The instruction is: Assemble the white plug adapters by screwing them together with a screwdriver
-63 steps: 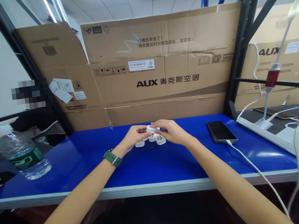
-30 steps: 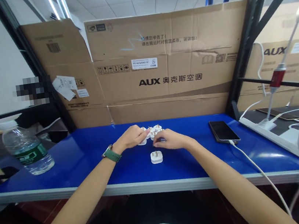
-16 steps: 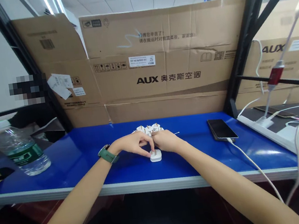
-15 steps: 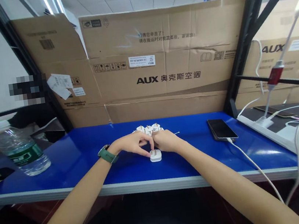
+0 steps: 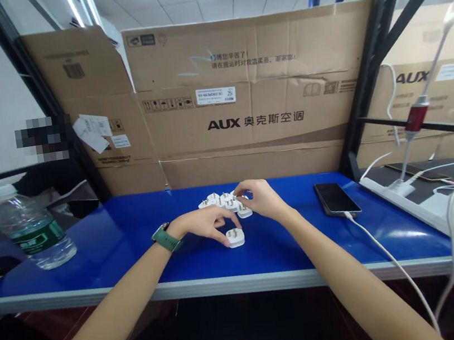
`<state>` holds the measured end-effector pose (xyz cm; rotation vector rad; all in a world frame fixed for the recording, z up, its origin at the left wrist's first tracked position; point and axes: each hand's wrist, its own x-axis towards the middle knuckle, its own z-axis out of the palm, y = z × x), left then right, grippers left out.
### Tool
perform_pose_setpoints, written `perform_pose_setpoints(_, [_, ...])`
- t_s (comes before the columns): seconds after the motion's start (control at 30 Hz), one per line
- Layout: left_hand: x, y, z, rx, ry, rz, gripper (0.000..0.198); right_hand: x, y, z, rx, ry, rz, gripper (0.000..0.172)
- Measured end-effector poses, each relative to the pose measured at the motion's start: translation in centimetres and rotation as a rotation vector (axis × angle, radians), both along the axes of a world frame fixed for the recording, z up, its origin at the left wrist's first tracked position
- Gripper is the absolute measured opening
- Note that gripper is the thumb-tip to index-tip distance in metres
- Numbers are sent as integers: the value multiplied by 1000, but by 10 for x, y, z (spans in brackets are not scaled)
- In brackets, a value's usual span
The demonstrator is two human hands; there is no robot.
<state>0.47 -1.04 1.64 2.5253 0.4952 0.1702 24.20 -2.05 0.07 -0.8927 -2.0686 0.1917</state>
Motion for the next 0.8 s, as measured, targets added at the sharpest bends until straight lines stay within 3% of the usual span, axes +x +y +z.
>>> perform_pose_setpoints(0.27, [-1, -1, -3, 178, 167, 238, 67, -9, -21, 8, -80, -187, 299, 8])
perform_pose_setpoints(0.43, [0, 0, -7, 253, 201, 259, 64, -13, -23, 2, -93, -342, 253, 10])
perform_pose_setpoints(0.8, [2, 3, -12, 227, 187, 253, 63, -21, -23, -7, -95, -462, 185, 10])
